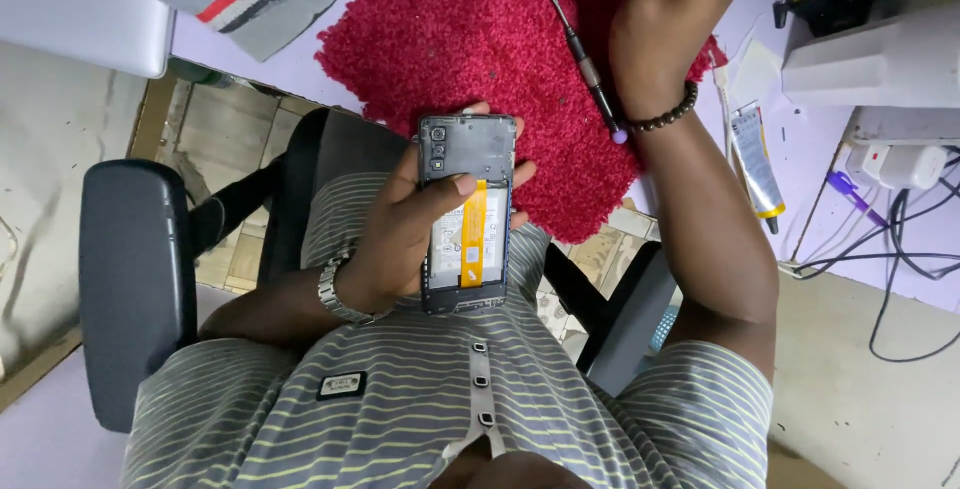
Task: Disassembling and assembling internal components of a mobile phone using a screwdriver and prying tools at a repair bench.
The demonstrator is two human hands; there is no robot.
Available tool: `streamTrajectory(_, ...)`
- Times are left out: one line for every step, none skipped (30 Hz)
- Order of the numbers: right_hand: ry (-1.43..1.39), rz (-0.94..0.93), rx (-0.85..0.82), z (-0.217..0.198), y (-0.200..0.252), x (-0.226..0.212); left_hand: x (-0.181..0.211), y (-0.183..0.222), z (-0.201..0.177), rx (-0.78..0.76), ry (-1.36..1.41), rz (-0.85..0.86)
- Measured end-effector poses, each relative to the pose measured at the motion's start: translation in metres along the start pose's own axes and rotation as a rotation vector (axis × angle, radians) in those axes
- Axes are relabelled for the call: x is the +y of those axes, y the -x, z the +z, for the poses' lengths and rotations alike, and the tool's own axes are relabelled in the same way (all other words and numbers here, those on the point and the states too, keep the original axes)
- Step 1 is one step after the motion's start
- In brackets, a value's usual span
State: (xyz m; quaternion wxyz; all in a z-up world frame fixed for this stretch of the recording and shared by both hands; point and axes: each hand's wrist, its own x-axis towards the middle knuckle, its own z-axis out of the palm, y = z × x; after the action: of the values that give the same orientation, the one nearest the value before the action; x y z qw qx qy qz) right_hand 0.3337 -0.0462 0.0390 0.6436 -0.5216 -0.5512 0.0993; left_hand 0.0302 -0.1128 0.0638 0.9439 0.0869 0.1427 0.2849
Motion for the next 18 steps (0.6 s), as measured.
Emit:
streamTrajectory(0.0,-0.001,-0.002,0.003,-0.002,-0.004,0.001,0.0,0.001,-0.001,0.001,0.001)
streamTrajectory(-0.04,0.003,0.007,0.005,-0.003,-0.007,0.002,0.0,0.002,-0.002,-0.009,0.003)
streamTrajectory(-0.081,0.007,0.016,0.008,-0.004,-0.011,0.002,0.0,0.004,-0.004,-0.019,0.005)
streamTrajectory(-0.081,0.008,0.014,0.006,-0.003,-0.009,0.002,0.001,0.003,-0.003,-0.018,0.006)
streamTrajectory(-0.018,0.023,0.028,0.003,-0.003,-0.006,0.002,0.001,0.003,-0.017,-0.024,0.011)
streamTrajectory(0.046,0.038,0.044,0.0,-0.001,-0.004,0.002,0.001,0.003,-0.03,-0.03,0.014)
streamTrajectory(0.046,0.04,0.043,0.0,0.0,-0.002,0.002,0.001,0.004,-0.029,-0.029,0.013)
streamTrajectory(0.007,0.046,0.056,-0.001,0.0,0.0,0.003,0.001,0.005,-0.016,-0.013,0.01)
streamTrajectory(-0.033,0.052,0.069,-0.001,0.0,0.003,0.003,0.001,0.006,-0.003,0.002,0.008)
streamTrajectory(-0.033,0.05,0.069,-0.004,0.001,0.006,0.003,0.001,0.006,-0.004,0.001,0.009)
streamTrajectory(-0.009,0.114,0.108,-0.006,0.002,0.01,0.003,0.001,0.006,-0.004,-0.011,0.01)
streamTrajectory(0.016,0.179,0.147,-0.009,0.003,0.014,0.002,0.001,0.005,-0.004,-0.024,0.011)
streamTrajectory(0.016,0.179,0.147,-0.008,0.003,0.013,0.002,0.001,0.005,-0.004,-0.024,0.011)
streamTrajectory(-0.038,0.207,0.178,-0.007,0.002,0.012,0.001,0.001,0.005,-0.001,-0.016,0.009)
streamTrajectory(-0.093,0.235,0.209,-0.006,0.001,0.011,0.001,0.0,0.004,0.001,-0.008,0.007)
streamTrajectory(-0.092,0.235,0.207,-0.009,0.001,0.013,0.0,0.001,0.006,0.002,-0.006,0.007)
streamTrajectory(-0.117,0.152,0.171,-0.012,0.001,0.015,-0.001,0.002,0.007,-0.071,-0.162,0.112)
streamTrajectory(-0.142,0.069,0.134,-0.015,0.002,0.017,-0.001,0.004,0.008,-0.14,-0.318,0.218)
